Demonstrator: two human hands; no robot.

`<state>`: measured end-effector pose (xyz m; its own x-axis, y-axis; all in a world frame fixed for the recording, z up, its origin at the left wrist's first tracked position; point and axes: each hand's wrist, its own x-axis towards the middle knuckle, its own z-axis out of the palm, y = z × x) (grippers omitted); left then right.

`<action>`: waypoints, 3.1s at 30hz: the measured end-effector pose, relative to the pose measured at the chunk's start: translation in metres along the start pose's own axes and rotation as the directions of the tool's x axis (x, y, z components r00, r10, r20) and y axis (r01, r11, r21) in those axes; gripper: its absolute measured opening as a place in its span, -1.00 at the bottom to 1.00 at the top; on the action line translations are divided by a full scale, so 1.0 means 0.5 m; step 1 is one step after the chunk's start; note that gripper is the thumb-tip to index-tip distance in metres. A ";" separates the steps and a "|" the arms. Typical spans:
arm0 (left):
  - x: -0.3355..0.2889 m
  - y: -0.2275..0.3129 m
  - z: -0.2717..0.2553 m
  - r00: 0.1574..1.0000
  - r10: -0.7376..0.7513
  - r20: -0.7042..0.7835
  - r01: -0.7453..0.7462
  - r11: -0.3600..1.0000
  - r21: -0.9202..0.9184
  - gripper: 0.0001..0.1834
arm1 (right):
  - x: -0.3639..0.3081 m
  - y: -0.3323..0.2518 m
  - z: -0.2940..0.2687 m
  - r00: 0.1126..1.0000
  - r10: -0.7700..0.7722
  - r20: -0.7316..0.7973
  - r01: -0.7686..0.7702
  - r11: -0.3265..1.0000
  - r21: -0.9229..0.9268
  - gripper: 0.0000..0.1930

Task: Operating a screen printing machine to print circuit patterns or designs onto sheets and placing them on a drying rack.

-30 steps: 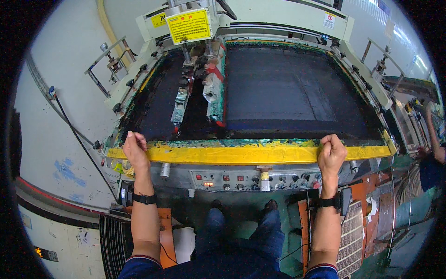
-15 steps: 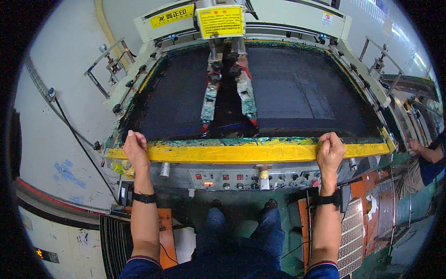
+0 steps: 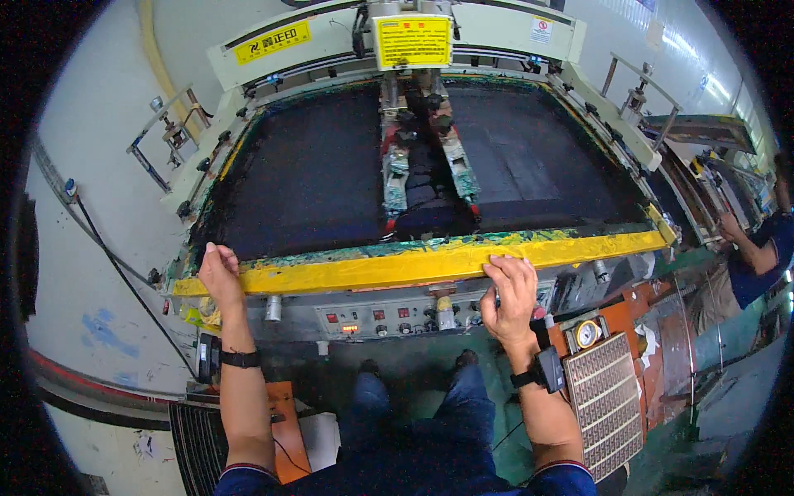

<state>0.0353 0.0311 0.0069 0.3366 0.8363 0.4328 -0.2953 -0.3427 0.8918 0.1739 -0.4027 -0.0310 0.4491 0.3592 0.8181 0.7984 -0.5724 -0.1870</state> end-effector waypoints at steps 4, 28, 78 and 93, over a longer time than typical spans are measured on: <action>0.001 -0.002 -0.002 1.000 0.025 0.011 -0.026 0.999 0.031 -0.55 | 0.001 0.001 0.005 1.000 0.003 -0.028 -0.002 1.000 0.020 -0.57; 0.001 -0.009 -0.006 1.000 -0.007 0.020 0.008 1.000 -0.029 -0.59 | -0.001 0.007 0.003 0.998 0.022 -0.064 -0.019 0.999 0.049 -0.57; -0.019 0.016 -0.013 0.999 0.042 0.004 -0.040 0.980 -0.195 -0.58 | -0.064 0.036 -0.059 0.993 -0.056 -0.103 0.073 0.984 0.162 -0.59; -0.037 -0.075 -0.042 0.953 -0.147 0.264 0.167 0.984 -0.055 -0.66 | -0.019 0.275 -0.104 0.539 0.837 -0.097 -0.358 0.331 0.873 -0.65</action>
<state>0.0212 0.0377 -0.0374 0.6006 0.7344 0.3162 -0.2835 -0.1742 0.9430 0.2588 -0.5230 -0.0362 0.8712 -0.3569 0.3371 0.4542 0.3254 -0.8293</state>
